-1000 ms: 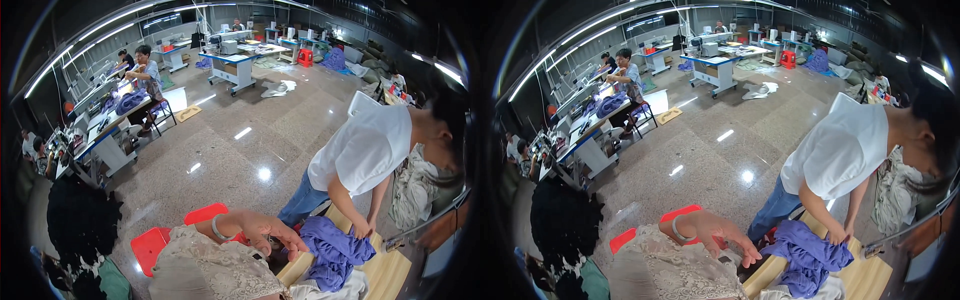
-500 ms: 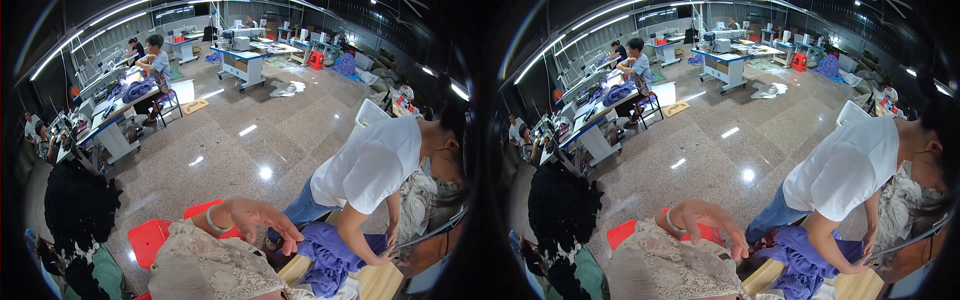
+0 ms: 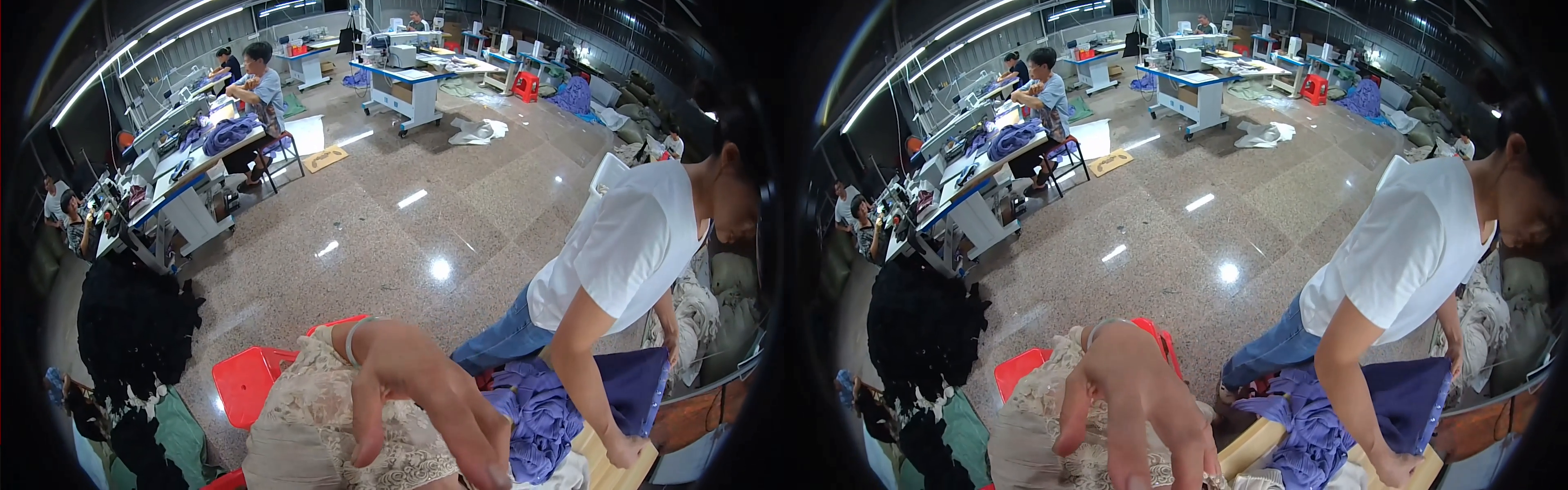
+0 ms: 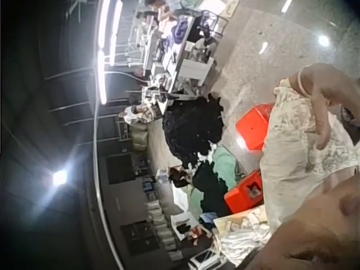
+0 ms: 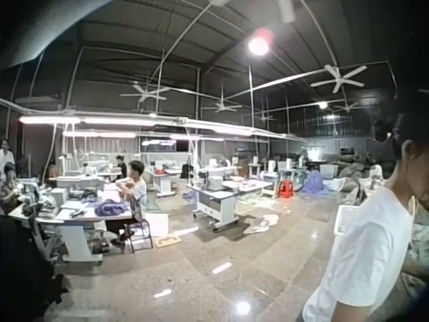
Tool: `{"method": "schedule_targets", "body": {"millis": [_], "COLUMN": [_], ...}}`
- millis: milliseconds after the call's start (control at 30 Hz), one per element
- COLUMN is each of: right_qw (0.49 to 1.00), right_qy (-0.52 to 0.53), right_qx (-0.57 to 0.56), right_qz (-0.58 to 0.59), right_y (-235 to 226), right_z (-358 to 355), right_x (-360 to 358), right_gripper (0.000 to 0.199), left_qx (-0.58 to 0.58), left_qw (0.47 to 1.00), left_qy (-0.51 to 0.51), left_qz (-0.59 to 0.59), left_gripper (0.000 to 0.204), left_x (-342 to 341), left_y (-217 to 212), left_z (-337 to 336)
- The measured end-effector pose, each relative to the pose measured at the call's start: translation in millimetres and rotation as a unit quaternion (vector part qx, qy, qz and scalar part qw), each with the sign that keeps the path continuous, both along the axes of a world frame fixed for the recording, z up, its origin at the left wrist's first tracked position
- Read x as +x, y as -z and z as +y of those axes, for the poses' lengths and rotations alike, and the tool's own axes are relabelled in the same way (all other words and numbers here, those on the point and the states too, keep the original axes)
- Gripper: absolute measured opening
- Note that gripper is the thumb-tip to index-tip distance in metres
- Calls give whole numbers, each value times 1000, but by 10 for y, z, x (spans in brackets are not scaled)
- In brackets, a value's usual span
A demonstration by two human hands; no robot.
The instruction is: Trim excess threads from sweaters using scissors.
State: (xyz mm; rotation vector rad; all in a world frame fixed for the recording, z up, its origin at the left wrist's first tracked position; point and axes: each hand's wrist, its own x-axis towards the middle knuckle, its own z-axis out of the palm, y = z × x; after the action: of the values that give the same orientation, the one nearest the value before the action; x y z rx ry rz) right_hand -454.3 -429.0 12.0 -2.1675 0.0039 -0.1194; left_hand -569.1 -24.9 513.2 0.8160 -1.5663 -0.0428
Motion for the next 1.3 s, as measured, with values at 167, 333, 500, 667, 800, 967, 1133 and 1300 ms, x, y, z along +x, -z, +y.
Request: {"method": "schedule_targets", "body": {"millis": [167,333,500,667,800,967,1133,1300], "right_qw": [999,964,860,780,766,758,755,734], "right_qy": [45,249,485,592,605,613,624,616], "right_qx": [-14,-36,0,59,36,45,-34,-10], "right_qz": [22,80,159,194,216,220,199,285], "right_y": [-54,-121,-530,-108,-65,-111,-233,-518], "right_z": [-110,-586,-350,-457,-407,-350,-259,-254], "right_x": [-343,-1748,-3161,-3229,-3331,-3388,-3315,-3110], "right_gripper": [66,66,64,37,41,45,39,53], "left_qx": [5,66,-130,-437,-267,161,405,520], "left_qw": [999,996,978,813,868,921,842,844], "left_qy": [42,23,6,-250,-69,-99,-18,-73], "left_qz": [18,49,161,291,413,341,357,107], "left_gripper": [58,51,83,66,44,32,34,46], "left_x": [57,293,243,541,693,788,1006,991], "left_y": [-10,146,489,295,584,1116,2151,3387], "left_z": [-172,-346,-71,197,-306,-1136,-2068,-2566]}}
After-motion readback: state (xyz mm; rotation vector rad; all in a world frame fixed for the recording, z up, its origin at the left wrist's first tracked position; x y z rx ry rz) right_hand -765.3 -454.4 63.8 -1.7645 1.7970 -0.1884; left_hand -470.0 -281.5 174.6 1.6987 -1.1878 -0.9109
